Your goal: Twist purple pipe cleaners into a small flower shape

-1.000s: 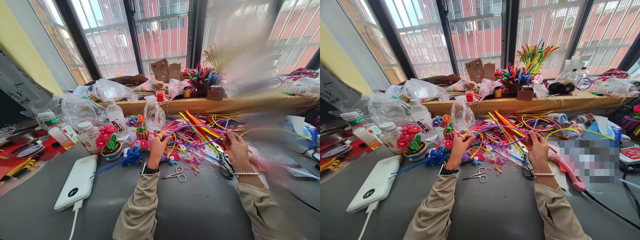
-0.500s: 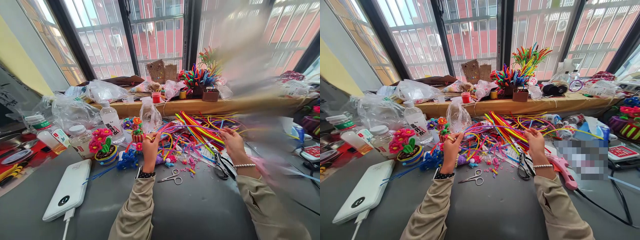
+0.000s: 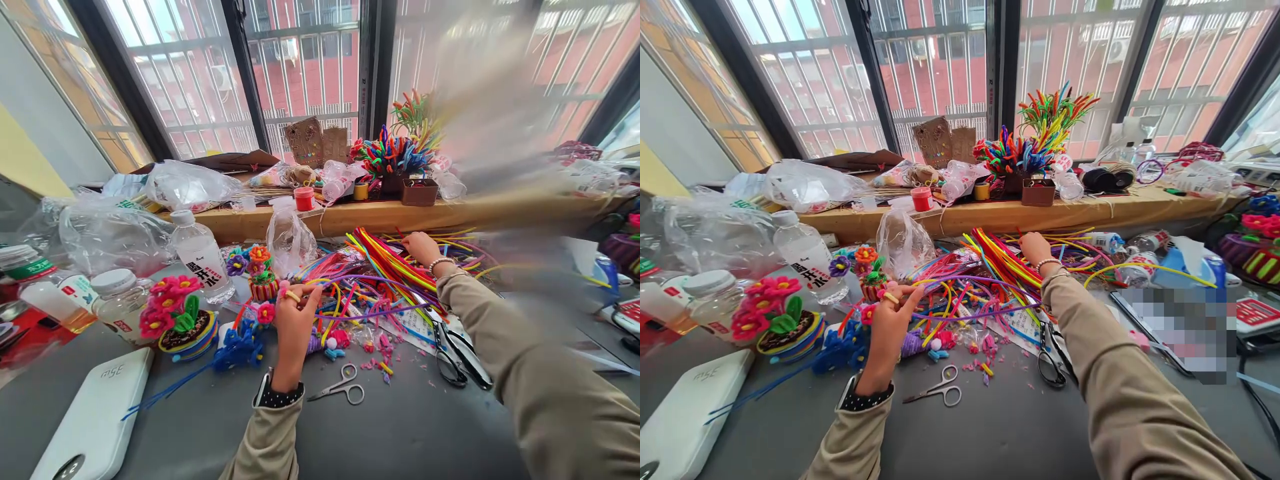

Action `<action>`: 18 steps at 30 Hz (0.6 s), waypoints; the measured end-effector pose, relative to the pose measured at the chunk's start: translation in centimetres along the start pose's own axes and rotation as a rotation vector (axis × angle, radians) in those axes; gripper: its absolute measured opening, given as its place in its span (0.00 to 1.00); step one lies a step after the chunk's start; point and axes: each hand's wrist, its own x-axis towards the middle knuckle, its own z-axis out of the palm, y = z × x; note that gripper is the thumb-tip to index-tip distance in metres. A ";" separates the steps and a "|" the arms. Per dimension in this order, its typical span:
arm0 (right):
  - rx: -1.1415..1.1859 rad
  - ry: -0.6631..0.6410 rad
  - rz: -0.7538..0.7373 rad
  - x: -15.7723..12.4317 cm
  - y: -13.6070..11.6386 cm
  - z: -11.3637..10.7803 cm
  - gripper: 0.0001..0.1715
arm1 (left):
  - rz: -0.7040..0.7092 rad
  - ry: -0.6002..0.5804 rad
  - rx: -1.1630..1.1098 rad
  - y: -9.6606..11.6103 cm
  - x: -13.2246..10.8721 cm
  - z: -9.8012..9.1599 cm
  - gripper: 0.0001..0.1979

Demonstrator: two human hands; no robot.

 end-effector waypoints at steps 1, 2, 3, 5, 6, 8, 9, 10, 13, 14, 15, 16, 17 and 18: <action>-0.052 -0.021 -0.014 0.5 0.0 0.4 0.13 | -0.004 -0.036 -0.007 0.0 0.0 0.0 0.15; -0.098 -0.036 -0.023 0.9 0.0 0.8 0.13 | -0.014 -0.054 -0.005 0.0 -0.1 0.0 0.15; -0.139 -0.046 -0.027 1.2 0.0 1.2 0.14 | -0.021 -0.059 0.000 0.0 -0.1 0.0 0.15; -0.208 -0.056 -0.022 1.7 0.1 2.0 0.16 | -0.035 -0.053 0.001 0.0 -0.1 0.0 0.15; -0.237 -0.059 -0.014 2.0 0.1 2.4 0.17 | -0.045 -0.046 -0.003 0.0 -0.1 0.0 0.15; -0.286 -0.065 0.003 2.3 0.3 3.0 0.19 | -0.068 -0.065 -0.001 0.1 -0.2 0.0 0.15; -0.306 -0.068 0.007 2.5 0.3 3.2 0.19 | -0.076 -0.076 -0.003 0.2 -0.2 0.0 0.14; -0.323 -0.070 0.008 2.6 0.4 3.4 0.19 | -0.083 -0.090 -0.011 0.3 -0.3 0.1 0.14; -0.354 -0.076 -0.012 2.8 0.4 3.6 0.18 | -0.080 -0.093 -0.014 0.5 -0.4 0.1 0.13; -0.356 -0.078 -0.024 2.8 0.4 3.7 0.17 | -0.075 -0.090 -0.010 0.6 -0.4 0.0 0.12; -0.355 -0.079 -0.036 2.9 0.4 3.6 0.17 | -0.074 -0.086 -0.004 0.6 -0.4 0.0 0.12; -0.351 -0.079 -0.048 2.9 0.4 3.6 0.16 | -0.074 -0.082 0.001 0.7 -0.4 0.0 0.11; -0.343 -0.079 -0.061 2.9 0.4 3.5 0.15 | -0.077 -0.085 0.002 0.7 -0.5 0.0 0.11; -0.333 -0.076 -0.072 2.9 0.4 3.4 0.13 | -0.080 -0.081 0.002 0.7 -0.5 0.0 0.11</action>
